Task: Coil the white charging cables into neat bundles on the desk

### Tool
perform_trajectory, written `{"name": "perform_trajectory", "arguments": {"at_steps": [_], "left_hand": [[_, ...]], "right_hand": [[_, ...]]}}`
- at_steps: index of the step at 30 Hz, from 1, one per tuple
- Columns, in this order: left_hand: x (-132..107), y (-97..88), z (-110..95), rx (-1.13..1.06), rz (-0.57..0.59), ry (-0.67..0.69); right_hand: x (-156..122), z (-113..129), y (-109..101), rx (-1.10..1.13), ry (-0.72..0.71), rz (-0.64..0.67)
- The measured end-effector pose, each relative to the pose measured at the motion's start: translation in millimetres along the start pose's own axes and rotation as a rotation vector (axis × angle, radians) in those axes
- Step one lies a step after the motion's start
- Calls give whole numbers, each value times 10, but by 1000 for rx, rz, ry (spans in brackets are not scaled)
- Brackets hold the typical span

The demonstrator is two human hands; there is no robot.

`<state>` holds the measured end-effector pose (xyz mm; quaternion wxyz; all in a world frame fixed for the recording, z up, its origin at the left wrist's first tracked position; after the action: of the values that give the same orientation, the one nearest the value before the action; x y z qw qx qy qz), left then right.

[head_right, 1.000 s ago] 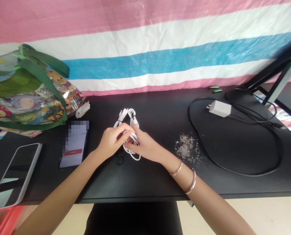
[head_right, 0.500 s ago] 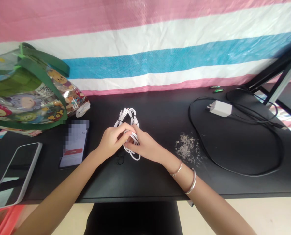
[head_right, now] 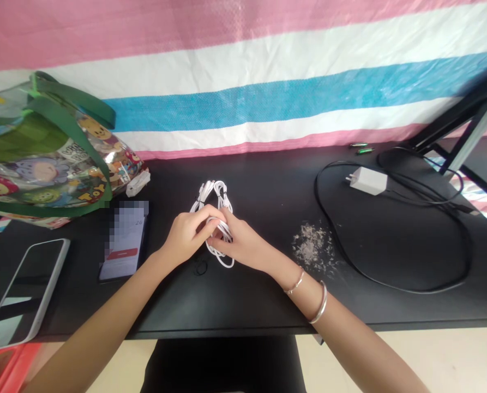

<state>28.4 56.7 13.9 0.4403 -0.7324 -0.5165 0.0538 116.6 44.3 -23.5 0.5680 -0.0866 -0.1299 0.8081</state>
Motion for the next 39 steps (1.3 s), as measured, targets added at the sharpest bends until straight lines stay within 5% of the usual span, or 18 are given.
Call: {"name": "perform_trajectory", "arguments": {"at_steps": [39], "left_hand": [[6,26,12,0,41,-18]], "right_hand": [[-14,34,-16,-83,34,-15]]}}
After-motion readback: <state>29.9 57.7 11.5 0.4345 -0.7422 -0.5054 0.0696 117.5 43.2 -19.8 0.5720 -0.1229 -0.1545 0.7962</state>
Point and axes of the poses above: each hand's wrist, its own x-axis towards the middle knuckle, its own y-axis out of the palm, z = x × y, the point moved 7 cm from there along x, towards the middle knuckle, and after that the axes turned 6 degrees about -z, right-handed, at the moved point
